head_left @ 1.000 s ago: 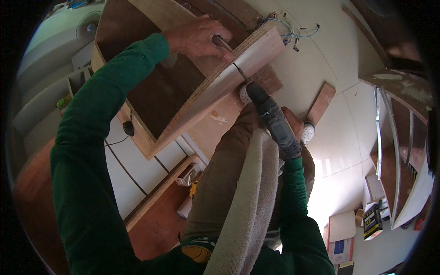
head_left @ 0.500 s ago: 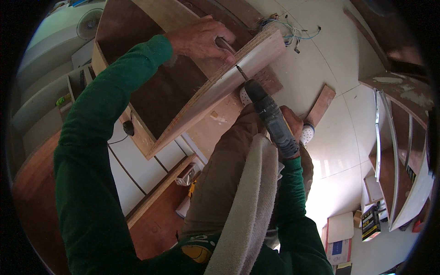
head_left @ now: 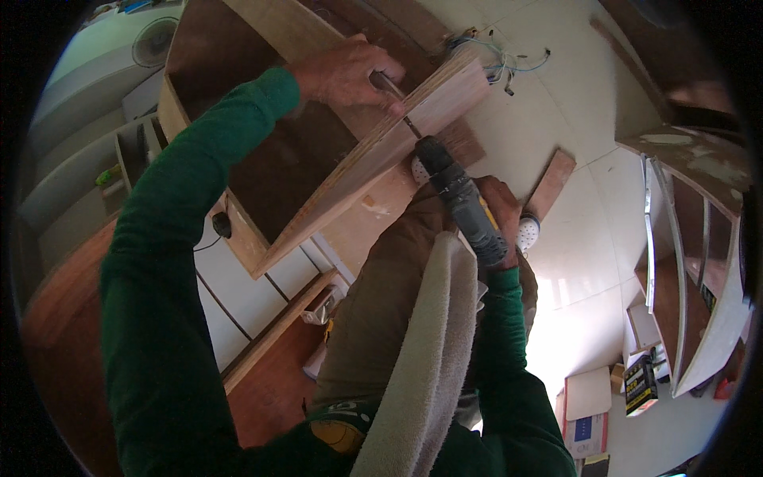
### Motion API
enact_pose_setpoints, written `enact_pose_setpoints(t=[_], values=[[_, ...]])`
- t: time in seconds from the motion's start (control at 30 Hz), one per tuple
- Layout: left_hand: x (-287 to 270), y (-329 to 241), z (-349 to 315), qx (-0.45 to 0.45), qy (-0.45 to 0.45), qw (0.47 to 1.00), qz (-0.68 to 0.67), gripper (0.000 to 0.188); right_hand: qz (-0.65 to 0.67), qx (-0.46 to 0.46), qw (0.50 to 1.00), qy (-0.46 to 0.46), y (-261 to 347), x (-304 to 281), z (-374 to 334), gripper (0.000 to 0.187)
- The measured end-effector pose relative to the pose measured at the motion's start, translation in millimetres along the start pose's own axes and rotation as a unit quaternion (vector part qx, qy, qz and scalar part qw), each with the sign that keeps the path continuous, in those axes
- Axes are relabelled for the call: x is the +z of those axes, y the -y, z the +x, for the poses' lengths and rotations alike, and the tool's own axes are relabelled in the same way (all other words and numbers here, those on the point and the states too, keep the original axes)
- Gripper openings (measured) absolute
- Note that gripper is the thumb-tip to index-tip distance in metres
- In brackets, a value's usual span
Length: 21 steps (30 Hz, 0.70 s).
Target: The person uses a drill to secure screws into a wooden cabinet frame, then picks up and inserts a wooden panel into the cabinet structure, checking the fit by hand.
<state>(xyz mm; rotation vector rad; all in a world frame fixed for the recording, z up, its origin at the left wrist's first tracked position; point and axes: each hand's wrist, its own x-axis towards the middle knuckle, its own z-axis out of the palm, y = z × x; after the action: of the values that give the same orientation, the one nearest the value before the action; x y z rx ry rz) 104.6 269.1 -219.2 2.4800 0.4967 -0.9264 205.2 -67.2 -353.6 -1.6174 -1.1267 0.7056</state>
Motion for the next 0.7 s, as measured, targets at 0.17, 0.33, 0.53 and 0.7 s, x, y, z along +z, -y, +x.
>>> enact_pose_setpoints(t=[0.17, 0.33, 0.53, 0.7], values=[[14, 14, -5, 0.075, -0.055, 0.996, 0.005, 0.075, -0.007, 0.024, 0.999, 0.025, -5, -1, -5, 0.039], [12, 18, 2, 0.084, -0.031, 0.993, -0.083, 0.066, -0.063, -0.016, 0.997, 0.033, 21, -15, 3, 0.046], [50, -1, -79, 0.054, -0.43, 0.895, -0.105, 0.038, -0.144, 0.018, 0.988, 0.06, 26, -63, -42, 0.038], [105, 82, -252, -0.223, -0.599, 0.753, -0.154, 0.028, -0.162, 0.28, 0.945, 0.044, 65, -118, -108, 0.034]])
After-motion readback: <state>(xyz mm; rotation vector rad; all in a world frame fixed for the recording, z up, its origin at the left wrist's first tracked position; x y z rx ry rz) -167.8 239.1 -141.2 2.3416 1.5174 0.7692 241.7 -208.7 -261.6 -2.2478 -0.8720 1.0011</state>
